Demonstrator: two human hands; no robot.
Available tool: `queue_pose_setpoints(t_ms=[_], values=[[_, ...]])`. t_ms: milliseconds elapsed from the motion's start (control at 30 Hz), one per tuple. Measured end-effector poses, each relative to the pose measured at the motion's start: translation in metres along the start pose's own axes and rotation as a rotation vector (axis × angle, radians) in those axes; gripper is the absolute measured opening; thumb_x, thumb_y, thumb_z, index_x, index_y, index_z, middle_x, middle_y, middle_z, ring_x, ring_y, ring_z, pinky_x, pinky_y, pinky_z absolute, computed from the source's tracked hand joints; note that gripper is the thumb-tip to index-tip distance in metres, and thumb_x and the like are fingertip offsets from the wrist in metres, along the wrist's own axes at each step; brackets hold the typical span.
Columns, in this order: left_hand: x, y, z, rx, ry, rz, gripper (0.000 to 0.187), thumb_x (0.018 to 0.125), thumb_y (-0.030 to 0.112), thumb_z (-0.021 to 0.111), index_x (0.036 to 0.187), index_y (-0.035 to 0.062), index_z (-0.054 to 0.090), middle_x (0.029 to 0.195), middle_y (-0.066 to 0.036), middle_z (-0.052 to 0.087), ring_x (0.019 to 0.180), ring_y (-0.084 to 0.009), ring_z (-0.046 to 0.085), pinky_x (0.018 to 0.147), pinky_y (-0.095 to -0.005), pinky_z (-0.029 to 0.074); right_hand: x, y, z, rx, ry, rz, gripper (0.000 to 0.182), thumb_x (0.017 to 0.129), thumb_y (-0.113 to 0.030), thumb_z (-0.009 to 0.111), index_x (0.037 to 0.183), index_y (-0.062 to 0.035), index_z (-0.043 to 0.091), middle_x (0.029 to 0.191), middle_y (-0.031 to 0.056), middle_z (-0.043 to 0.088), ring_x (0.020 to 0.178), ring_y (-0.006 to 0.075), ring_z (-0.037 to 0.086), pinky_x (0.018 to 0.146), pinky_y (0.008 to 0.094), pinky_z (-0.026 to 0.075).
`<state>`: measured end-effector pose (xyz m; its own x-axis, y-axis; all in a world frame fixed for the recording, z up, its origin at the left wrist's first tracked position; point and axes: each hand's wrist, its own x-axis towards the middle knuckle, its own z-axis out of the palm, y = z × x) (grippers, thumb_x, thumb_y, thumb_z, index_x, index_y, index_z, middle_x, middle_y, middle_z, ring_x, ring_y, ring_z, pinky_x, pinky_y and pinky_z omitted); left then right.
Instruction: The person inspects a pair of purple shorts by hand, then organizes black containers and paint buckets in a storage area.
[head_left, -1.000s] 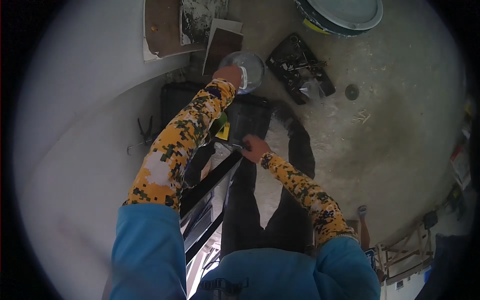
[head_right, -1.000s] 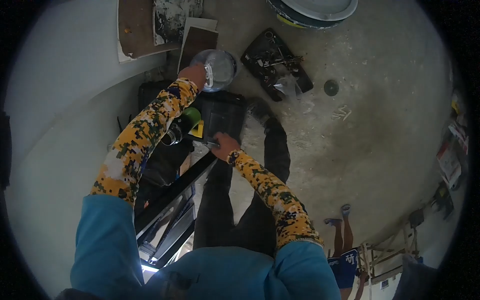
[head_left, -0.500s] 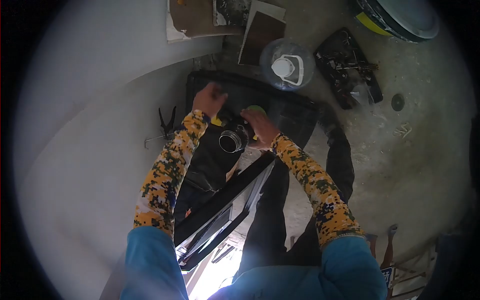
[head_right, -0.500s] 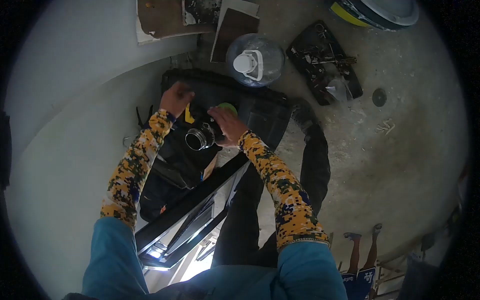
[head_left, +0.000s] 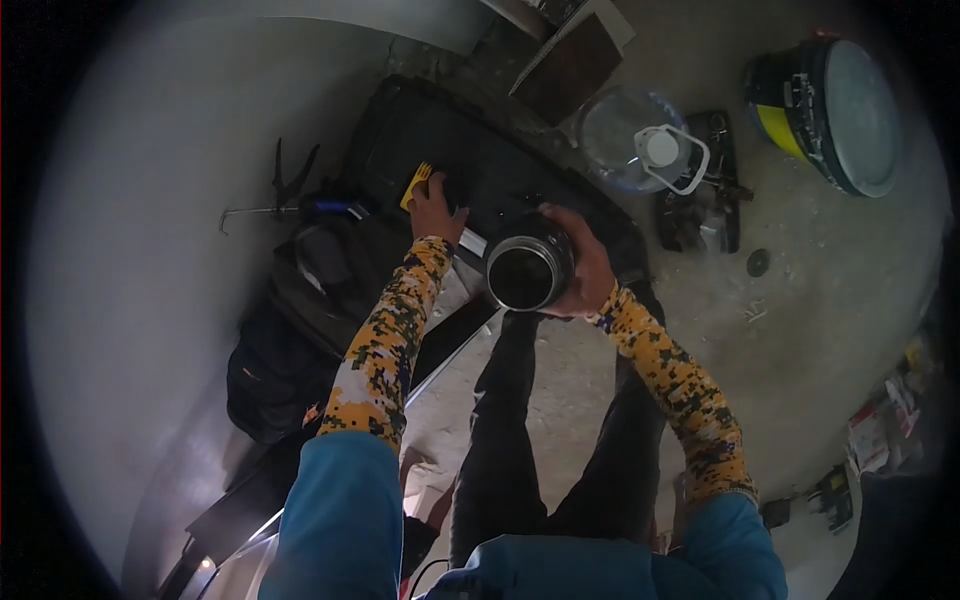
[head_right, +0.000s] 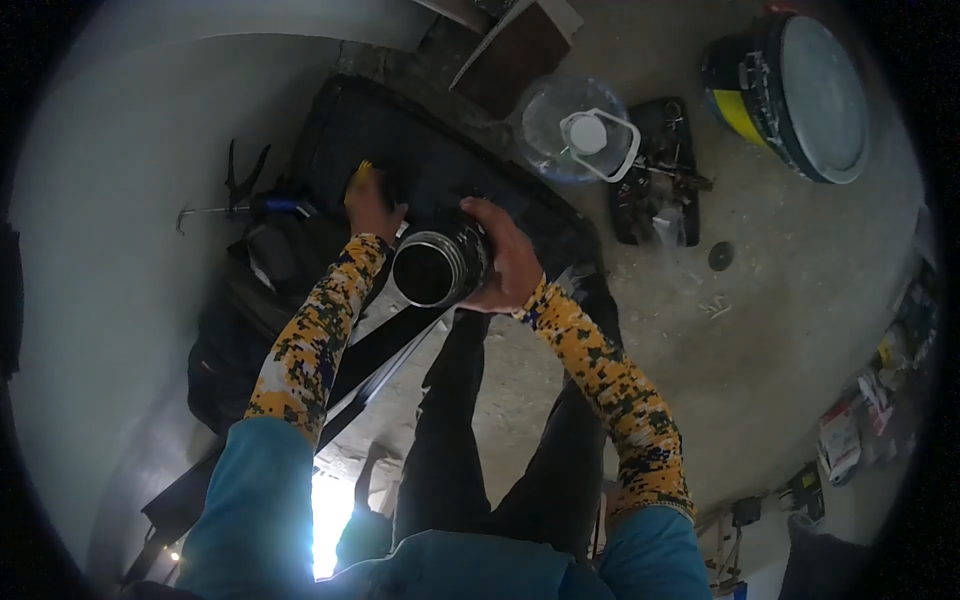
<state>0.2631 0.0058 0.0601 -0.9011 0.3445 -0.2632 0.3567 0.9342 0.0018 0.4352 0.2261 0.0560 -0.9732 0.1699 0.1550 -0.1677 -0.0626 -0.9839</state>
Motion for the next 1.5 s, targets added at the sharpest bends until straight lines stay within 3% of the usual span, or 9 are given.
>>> queue_pose_setpoints(t_ms=[233,267,367,467,533,833,1267,1333,1500], values=[[0.055,-0.055,0.146,-0.16,-0.133,-0.18,0.08,0.068,0.026,0.077,0.132,0.0049,0.035,0.12,-0.024,0.053,0.109,-0.0419,0.052,0.094,-0.0471,0.043,0.016,0.014,0.003,-0.179,0.131,0.017,0.107,0.051,-0.045,0.09,0.135,-0.0037,0.039,0.133,0.0214,0.046,0.123,0.0366,0.048,0.102,0.0426,0.04],[-0.011,-0.047,0.058,-0.061,-0.1,-0.3,0.08,0.068,0.026,0.077,0.132,0.0049,0.035,0.12,-0.024,0.053,0.109,-0.0419,0.052,0.094,-0.0471,0.043,0.018,-0.057,-0.035,-0.037,0.069,-0.013,0.107,0.051,-0.045,0.09,0.135,-0.0037,0.039,0.133,0.0214,0.046,0.123,0.0366,0.048,0.102,0.0426,0.04],[-0.028,-0.05,0.082,-0.554,-0.16,-0.292,0.079,0.067,0.027,0.077,0.129,0.0025,0.034,0.118,-0.025,0.054,0.107,-0.04,0.056,0.088,-0.0444,0.046,0.042,-0.068,-0.037,-0.192,0.165,-0.143,0.071,0.072,-0.023,0.079,0.129,-0.0004,0.044,0.126,0.0228,0.052,0.116,0.0362,0.053,0.097,0.0418,0.044],[-0.049,-0.047,0.108,-0.646,-0.308,-0.25,0.077,0.065,0.027,0.077,0.125,0.0006,0.036,0.112,-0.025,0.057,0.105,-0.0407,0.058,0.09,-0.044,0.046,0.07,-0.096,-0.045,-0.265,0.186,-0.264,0.06,0.076,-0.014,0.073,0.126,0.0009,0.045,0.122,0.0239,0.054,0.109,0.0378,0.057,0.094,0.043,0.046],[-0.073,-0.048,0.125,-0.716,-0.228,-0.101,0.077,0.064,0.029,0.077,0.123,0.0008,0.036,0.106,-0.025,0.06,0.1,-0.0404,0.06,0.088,-0.0443,0.047,0.086,-0.106,-0.047,-0.338,0.191,-0.335,0.059,0.076,-0.017,0.073,0.126,0.0025,0.046,0.119,0.0249,0.054,0.106,0.0395,0.058,0.092,0.046,0.047],[-0.085,-0.107,0.202,-0.798,-0.258,-0.311,0.071,0.068,0.036,0.078,0.12,0.0008,0.043,0.108,-0.024,0.059,0.1,-0.0362,0.059,0.086,-0.0421,0.047,0.134,-0.173,-0.026,-0.549,0.33,-0.944,0.045,0.08,-0.018,0.069,0.116,0.0031,0.051,0.106,0.0224,0.06,0.094,0.036,0.063,0.084,0.0473,0.051],[-0.069,-0.136,0.251,-0.904,-0.183,-0.461,0.072,0.064,0.037,0.078,0.115,-0.0018,0.045,0.104,-0.026,0.059,0.095,-0.0357,0.061,0.083,-0.0427,0.048,0.14,-0.213,0.007,-0.554,0.393,-1.255,0.033,0.085,-0.014,0.063,0.112,0.0017,0.051,0.103,0.0207,0.059,0.092,0.0326,0.064,0.081,0.0456,0.055],[-0.064,-0.135,0.252,-0.898,-0.176,-0.456,0.071,0.065,0.036,0.078,0.114,-0.002,0.045,0.103,-0.026,0.059,0.094,-0.0357,0.061,0.082,-0.043,0.048,0.128,-0.221,0.009,-0.621,0.335,-1.058,0.037,0.087,-0.018,0.061,0.118,-0.0139,0.042,0.114,0.011,0.051,0.105,0.0284,0.058,0.095,0.0481,0.048],[-0.053,-0.131,0.258,-0.879,-0.175,-0.434,0.069,0.065,0.034,0.078,0.114,-0.0027,0.045,0.102,-0.025,0.058,0.093,-0.0355,0.06,0.081,-0.0436,0.048,0.135,-0.225,0.017,-0.59,0.425,-1.157,0.034,0.088,-0.02,0.058,0.118,-0.0139,0.042,0.111,0.0112,0.052,0.102,0.0287,0.059,0.091,0.0487,0.05]])
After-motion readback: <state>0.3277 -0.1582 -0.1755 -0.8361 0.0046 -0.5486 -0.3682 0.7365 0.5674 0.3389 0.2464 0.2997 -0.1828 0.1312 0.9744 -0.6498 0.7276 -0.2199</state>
